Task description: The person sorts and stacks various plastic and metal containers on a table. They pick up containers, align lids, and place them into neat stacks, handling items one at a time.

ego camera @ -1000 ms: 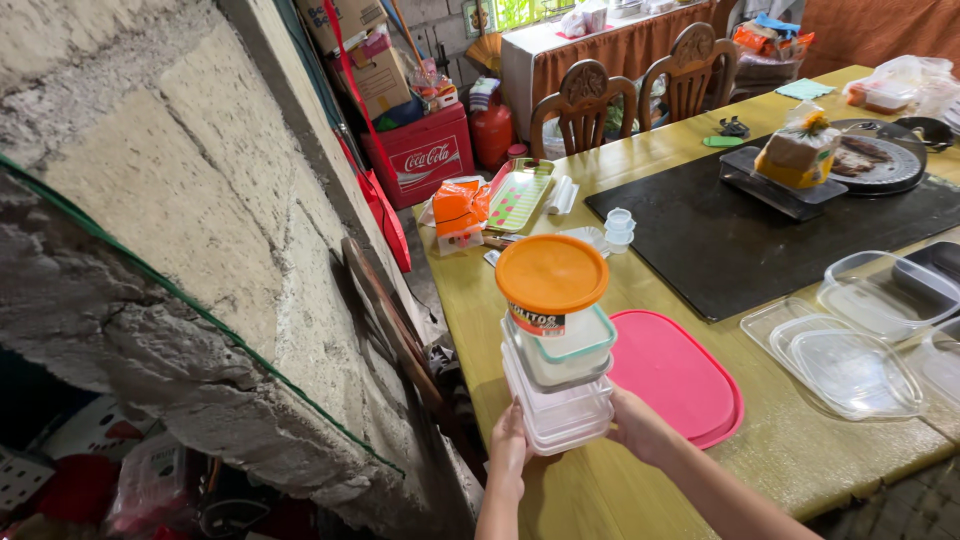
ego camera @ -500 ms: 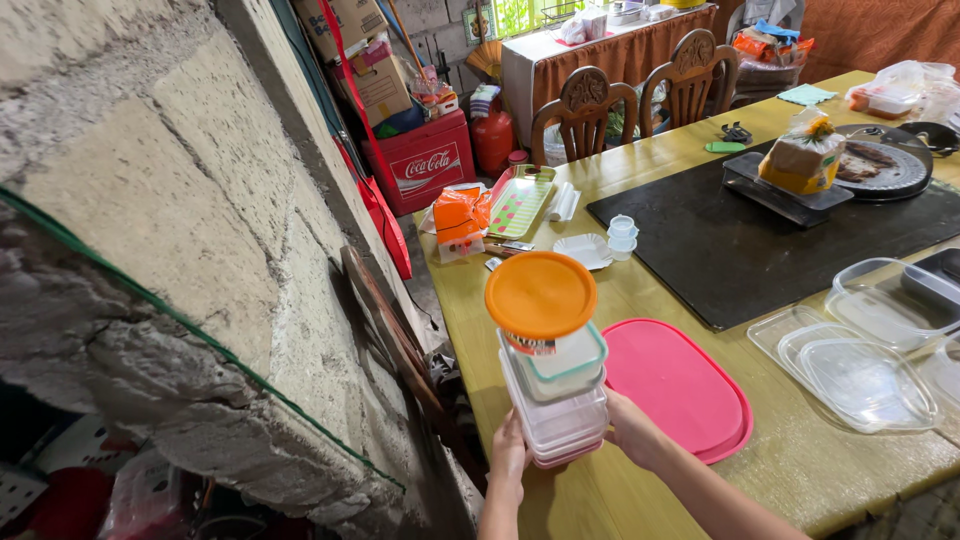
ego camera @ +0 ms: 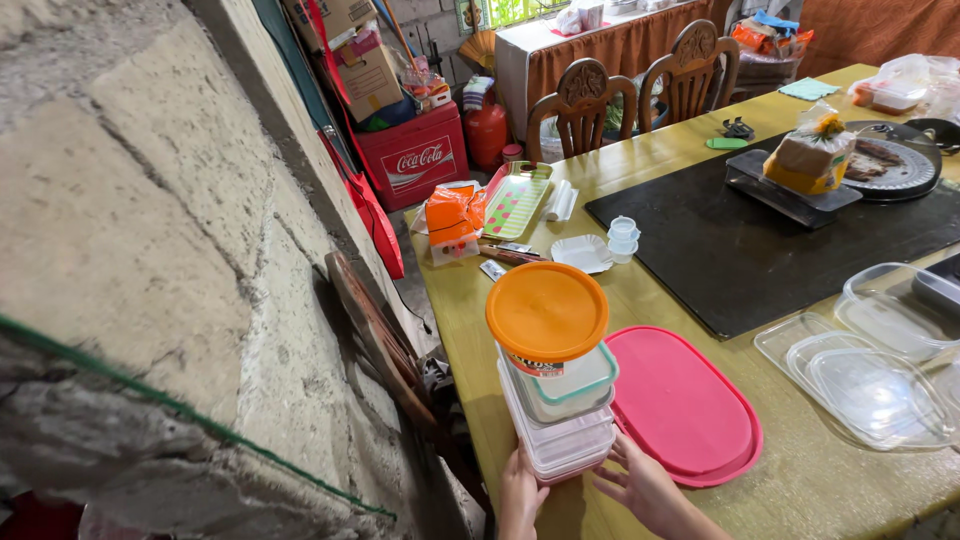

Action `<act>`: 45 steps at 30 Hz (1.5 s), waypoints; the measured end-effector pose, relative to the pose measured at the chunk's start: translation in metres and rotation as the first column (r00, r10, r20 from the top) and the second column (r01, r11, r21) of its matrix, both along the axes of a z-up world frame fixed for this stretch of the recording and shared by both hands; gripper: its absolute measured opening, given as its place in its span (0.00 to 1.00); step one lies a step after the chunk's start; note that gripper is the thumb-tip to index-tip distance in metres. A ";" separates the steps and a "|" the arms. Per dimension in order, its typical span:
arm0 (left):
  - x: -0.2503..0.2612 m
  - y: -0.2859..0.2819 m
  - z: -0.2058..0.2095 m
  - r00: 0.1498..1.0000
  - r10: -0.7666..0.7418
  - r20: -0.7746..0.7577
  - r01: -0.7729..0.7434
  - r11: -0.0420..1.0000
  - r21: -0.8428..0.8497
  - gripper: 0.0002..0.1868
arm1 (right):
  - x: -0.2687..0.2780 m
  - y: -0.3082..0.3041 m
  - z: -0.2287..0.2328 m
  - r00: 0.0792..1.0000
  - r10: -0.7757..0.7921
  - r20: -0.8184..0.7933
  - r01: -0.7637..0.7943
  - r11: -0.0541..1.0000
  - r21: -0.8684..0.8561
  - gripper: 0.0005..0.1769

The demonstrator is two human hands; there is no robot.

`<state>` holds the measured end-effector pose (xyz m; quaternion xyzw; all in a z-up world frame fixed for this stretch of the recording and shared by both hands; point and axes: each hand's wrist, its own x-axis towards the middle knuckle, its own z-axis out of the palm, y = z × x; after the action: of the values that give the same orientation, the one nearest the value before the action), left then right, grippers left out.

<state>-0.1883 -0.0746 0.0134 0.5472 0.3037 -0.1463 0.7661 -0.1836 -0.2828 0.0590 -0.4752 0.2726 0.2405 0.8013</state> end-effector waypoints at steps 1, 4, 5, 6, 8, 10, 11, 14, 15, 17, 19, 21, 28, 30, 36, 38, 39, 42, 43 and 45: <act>0.005 0.002 -0.005 1.000 -0.006 0.002 0.006 1.000 0.020 0.39 | 0.004 0.003 -0.002 1.000 0.001 0.017 -0.001 1.000 0.008 0.28; 0.022 0.005 -0.020 1.000 -0.019 0.013 0.018 0.998 0.061 0.38 | 0.021 0.010 -0.005 0.999 -0.003 0.053 0.002 1.000 0.021 0.26; 0.028 0.007 -0.024 1.000 -0.016 0.018 0.014 0.998 0.064 0.37 | 0.028 0.013 -0.005 0.999 -0.006 0.052 0.004 1.000 0.022 0.26; 0.035 0.010 -0.027 1.000 -0.014 0.023 0.012 0.998 0.068 0.37 | 0.035 0.015 -0.005 0.999 -0.009 0.051 0.008 1.000 0.023 0.25; 0.050 0.018 -0.032 1.000 -0.009 0.014 0.008 0.997 0.073 0.36 | 0.050 0.023 -0.002 0.999 -0.014 0.044 0.014 1.000 0.016 0.25; 0.067 0.026 -0.037 1.000 0.003 0.015 -0.004 0.998 0.068 0.36 | 0.064 0.032 0.001 0.999 -0.016 0.034 0.016 1.000 0.010 0.25; 0.076 0.029 -0.039 1.000 0.012 0.019 -0.013 0.998 0.060 0.36 | 0.071 0.036 0.002 0.999 -0.016 0.028 0.016 1.000 0.007 0.25; 0.104 0.040 -0.045 1.000 0.004 0.028 -0.005 0.998 0.058 0.35 | 0.094 0.045 0.006 0.998 -0.026 0.052 0.026 1.000 0.012 0.27; 0.113 0.044 -0.046 1.000 -0.005 0.029 0.003 0.998 0.062 0.35 | 0.102 0.049 0.006 0.997 -0.031 0.066 0.030 0.999 0.017 0.28; 0.132 0.050 -0.049 1.000 0.001 0.028 -0.003 0.998 0.060 0.35 | 0.119 0.054 0.004 0.998 -0.042 0.054 0.040 0.999 0.029 0.29; 0.146 0.055 -0.051 1.000 0.002 0.032 -0.004 0.998 0.063 0.35 | 0.133 0.059 0.000 0.998 -0.036 0.043 0.035 0.999 0.023 0.29; 0.161 0.059 -0.047 0.999 -0.006 0.048 0.003 0.998 0.070 0.35 | 0.149 0.063 -0.002 0.999 -0.019 0.039 0.019 1.000 0.001 0.29; 0.193 0.075 -0.018 1.000 -0.021 0.015 0.020 0.995 0.098 0.34 | 0.189 0.081 -0.007 0.998 -0.016 0.063 0.016 1.000 0.013 0.30; 0.198 0.078 -0.009 0.999 -0.032 0.022 0.029 0.994 0.102 0.34 | 0.193 0.084 -0.005 0.997 0.008 0.083 -0.010 1.000 0.019 0.30; 0.208 0.084 0.003 0.999 -0.044 0.022 0.041 0.993 0.112 0.34 | 0.204 0.092 0.002 0.996 0.028 0.088 -0.028 1.000 0.001 0.30; 0.205 0.083 -0.003 0.997 -0.018 0.078 0.011 0.996 0.085 0.33 | 0.205 0.092 0.002 0.996 0.038 0.081 -0.038 0.999 -0.003 0.32; 0.203 0.081 -0.009 0.994 -0.005 0.105 -0.003 0.997 0.071 0.33 | 0.203 0.090 0.002 0.996 0.043 0.077 -0.042 0.999 -0.005 0.33; 0.198 0.070 -0.036 0.967 0.174 0.187 -0.179 0.984 0.007 0.34 | 0.199 0.087 -0.002 0.999 0.006 0.054 -0.005 1.000 -0.008 0.37; 0.193 0.062 -0.048 0.950 0.258 0.174 -0.263 0.965 0.005 0.33 | 0.195 0.085 -0.005 0.998 0.013 0.059 -0.012 1.000 -0.012 0.38; 0.188 0.042 -0.072 0.901 0.407 0.154 -0.414 0.910 0.020 0.31 | 0.187 0.078 -0.013 0.997 0.026 0.070 -0.025 1.000 -0.018 0.39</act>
<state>0.0000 -0.0321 -0.0587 0.5001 0.3590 0.0668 0.7852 0.0032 -0.2049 0.0464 -0.4938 0.2403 0.2313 0.8031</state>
